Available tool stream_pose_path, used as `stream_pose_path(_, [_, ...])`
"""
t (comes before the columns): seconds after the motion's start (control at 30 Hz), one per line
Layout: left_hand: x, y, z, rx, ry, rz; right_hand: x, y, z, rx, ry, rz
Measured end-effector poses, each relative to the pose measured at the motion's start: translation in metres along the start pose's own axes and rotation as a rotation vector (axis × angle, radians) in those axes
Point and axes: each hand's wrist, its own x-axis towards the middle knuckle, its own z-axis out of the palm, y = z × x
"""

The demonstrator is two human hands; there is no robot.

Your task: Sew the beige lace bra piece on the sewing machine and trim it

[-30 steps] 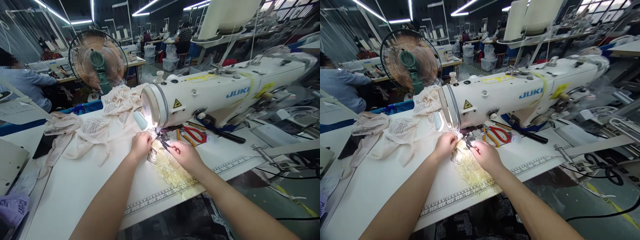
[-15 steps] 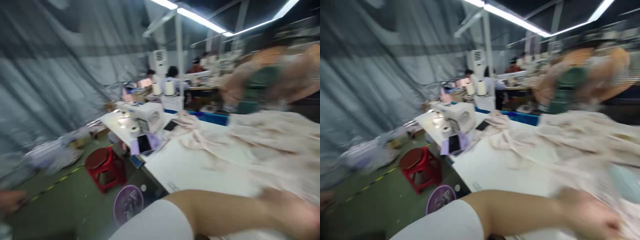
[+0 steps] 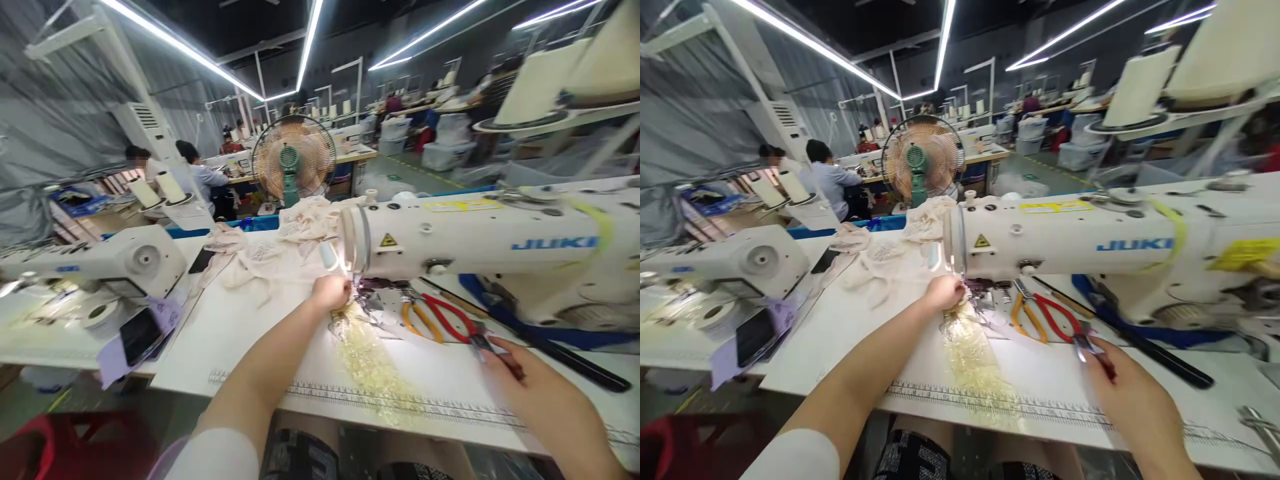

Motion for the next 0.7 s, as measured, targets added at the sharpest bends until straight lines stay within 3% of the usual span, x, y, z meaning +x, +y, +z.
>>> stream_pose_path(0.1, [0.005,-0.002,0.006,0.099,0.047,0.057,0.002,-0.006,-0.006,0.051,-0.094,0.110])
stream_pose_path(0.3, [-0.006,-0.010,0.003,0.143,0.109,0.169,0.000,-0.016,-0.005,0.097,-0.070,0.092])
stream_pose_path(0.47, [-0.010,-0.018,0.008,0.069,0.076,0.257,0.002,-0.010,-0.007,0.125,-0.024,0.098])
stream_pose_path(0.7, [-0.007,-0.018,0.012,0.006,0.074,0.239,0.019,-0.008,-0.008,0.054,0.009,0.074])
